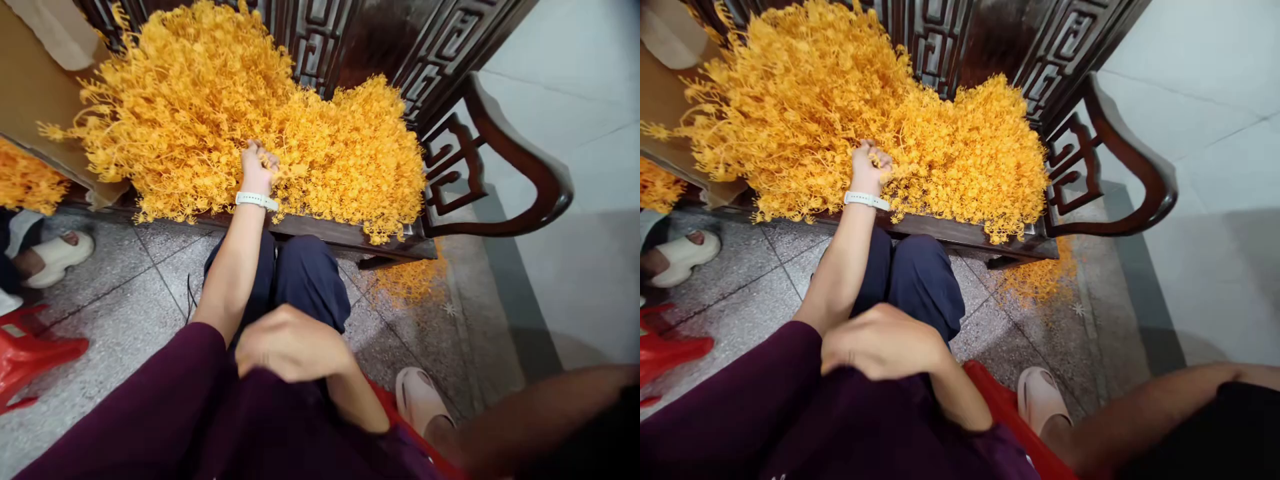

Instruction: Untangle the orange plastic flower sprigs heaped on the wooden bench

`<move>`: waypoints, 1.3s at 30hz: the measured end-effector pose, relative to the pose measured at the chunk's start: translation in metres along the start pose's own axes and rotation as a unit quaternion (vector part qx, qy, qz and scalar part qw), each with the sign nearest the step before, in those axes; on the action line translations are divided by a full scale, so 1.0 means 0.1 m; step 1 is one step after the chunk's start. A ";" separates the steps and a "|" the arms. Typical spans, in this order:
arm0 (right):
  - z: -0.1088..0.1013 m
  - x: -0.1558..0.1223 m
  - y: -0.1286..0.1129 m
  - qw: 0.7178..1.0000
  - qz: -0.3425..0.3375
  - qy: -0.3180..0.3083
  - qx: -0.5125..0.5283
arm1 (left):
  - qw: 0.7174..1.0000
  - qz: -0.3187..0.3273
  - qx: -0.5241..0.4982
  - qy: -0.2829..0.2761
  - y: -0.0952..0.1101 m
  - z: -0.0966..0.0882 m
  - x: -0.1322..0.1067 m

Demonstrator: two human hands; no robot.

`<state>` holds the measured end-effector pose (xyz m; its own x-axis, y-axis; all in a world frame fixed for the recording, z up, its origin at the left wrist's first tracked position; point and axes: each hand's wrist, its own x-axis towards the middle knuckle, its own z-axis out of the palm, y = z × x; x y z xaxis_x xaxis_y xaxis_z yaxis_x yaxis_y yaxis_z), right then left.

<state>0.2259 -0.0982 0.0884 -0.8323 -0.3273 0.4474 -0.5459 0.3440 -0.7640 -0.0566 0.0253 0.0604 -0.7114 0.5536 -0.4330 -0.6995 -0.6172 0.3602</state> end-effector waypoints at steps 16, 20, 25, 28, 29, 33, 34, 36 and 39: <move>-1.91 0.24 0.98 0.613 0.073 0.725 0.304 | 0.981 -0.149 0.046 -0.116 -0.18 0.00 -0.49; -1.38 0.18 1.19 0.552 0.150 0.678 0.462 | 0.980 -0.137 0.065 -0.126 -0.20 -0.02 -0.48; -0.90 0.01 1.24 0.695 0.253 0.646 0.189 | 0.982 -0.097 0.124 -0.106 -0.29 -0.03 -0.41; -0.74 -0.03 1.13 0.786 0.240 0.565 -0.075 | 0.976 -0.026 0.169 -0.136 -0.39 -0.01 -0.40; -0.71 -0.02 1.10 0.805 0.240 0.526 -0.135 | 0.973 -0.006 0.182 -0.144 -0.43 -0.01 -0.40; -0.75 0.02 1.07 0.838 0.241 0.435 -0.227 | 0.972 -0.004 0.191 -0.137 -0.55 -0.02 -0.43; -0.77 0.02 1.09 0.838 0.234 0.434 -0.232 | 0.975 -0.017 0.180 -0.133 -0.57 -0.01 -0.43; -0.77 0.01 1.13 0.828 0.225 0.462 -0.223 | 0.980 -0.041 0.145 -0.127 -0.59 -0.01 -0.45; -0.68 -0.03 1.14 0.787 0.224 0.546 -0.180 | 0.983 -0.099 0.091 -0.125 -0.58 0.02 -0.48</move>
<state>0.1598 0.0014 0.0315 -0.4286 0.7813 0.4538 -0.0022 0.5014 -0.8652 0.0178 0.0357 0.0614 -0.5380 0.7873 -0.3013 -0.8108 -0.3855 0.4406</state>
